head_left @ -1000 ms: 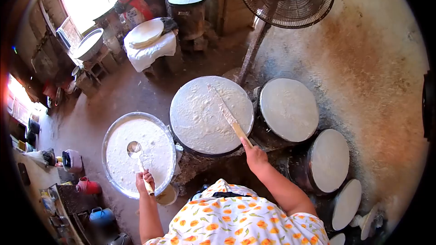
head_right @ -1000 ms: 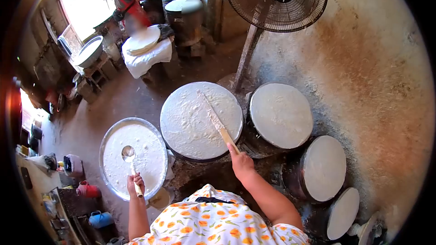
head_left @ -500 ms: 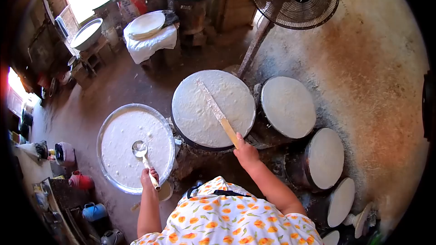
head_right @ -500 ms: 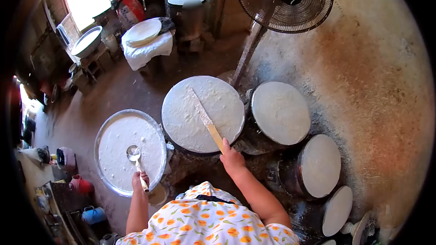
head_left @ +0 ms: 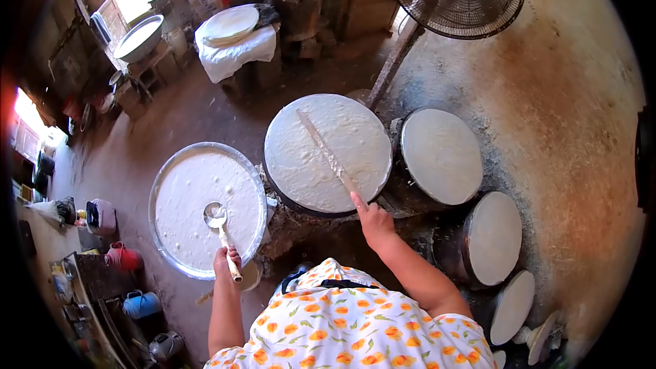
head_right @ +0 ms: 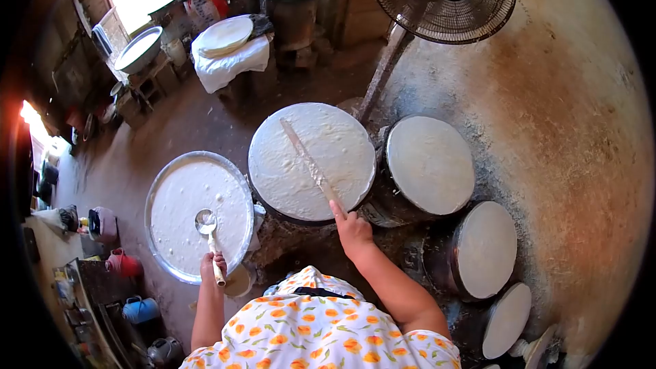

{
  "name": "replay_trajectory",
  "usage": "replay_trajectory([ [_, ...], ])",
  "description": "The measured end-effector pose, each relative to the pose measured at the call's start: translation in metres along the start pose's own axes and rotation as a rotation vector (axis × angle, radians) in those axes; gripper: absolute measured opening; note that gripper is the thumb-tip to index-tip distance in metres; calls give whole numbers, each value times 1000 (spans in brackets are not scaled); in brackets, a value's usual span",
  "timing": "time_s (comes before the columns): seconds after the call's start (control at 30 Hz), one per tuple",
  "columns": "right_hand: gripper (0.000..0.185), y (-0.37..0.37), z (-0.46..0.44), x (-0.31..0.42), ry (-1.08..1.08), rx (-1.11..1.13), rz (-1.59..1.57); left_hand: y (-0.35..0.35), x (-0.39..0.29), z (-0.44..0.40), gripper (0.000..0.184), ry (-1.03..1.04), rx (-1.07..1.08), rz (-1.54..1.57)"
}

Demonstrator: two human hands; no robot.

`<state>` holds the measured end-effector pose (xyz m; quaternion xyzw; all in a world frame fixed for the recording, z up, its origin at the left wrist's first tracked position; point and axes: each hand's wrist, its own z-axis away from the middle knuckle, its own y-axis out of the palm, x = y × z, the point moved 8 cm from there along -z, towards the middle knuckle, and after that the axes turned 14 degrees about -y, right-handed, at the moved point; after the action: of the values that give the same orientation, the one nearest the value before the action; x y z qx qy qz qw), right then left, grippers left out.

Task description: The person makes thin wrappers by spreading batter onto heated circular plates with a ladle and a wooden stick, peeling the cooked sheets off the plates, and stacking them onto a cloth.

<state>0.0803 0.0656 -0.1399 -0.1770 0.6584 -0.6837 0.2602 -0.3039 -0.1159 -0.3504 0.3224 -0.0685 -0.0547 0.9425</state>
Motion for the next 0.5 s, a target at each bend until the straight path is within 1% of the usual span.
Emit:
replay_trajectory([
  [0.13, 64, 10, 10, 0, 25, 44, -19, -1, 1, -4, 14, -2, -10, -11],
  [0.2, 63, 16, 21, -6, 75, 175, 52, 2, 4, -8, 13, 44, -25, -63],
  [0.27, 62, 15, 34, -11, 91, 201, 66, 8, 11, -10, 13, 42, -13, -67],
  [0.33, 62, 13, 49, -16, 107, 220, 80, 25, 22, 0, 14, 104, -127, -192],
  [0.37, 62, 14, 59, -21, 140, 232, 54, 18, 25, -10, 17, 71, -112, -163],
  [0.4, 63, 14, 70, -24, 169, 246, 25, 13, 23, -16, 25, 152, -191, -222],
  [0.47, 65, 9, 91, -20, 165, 264, -8, 31, 48, -12, 34, 95, -206, -216],
  [0.5, 67, 8, 101, -15, 132, 236, -100, 34, 58, -17, 37, 48, -149, -263],
])
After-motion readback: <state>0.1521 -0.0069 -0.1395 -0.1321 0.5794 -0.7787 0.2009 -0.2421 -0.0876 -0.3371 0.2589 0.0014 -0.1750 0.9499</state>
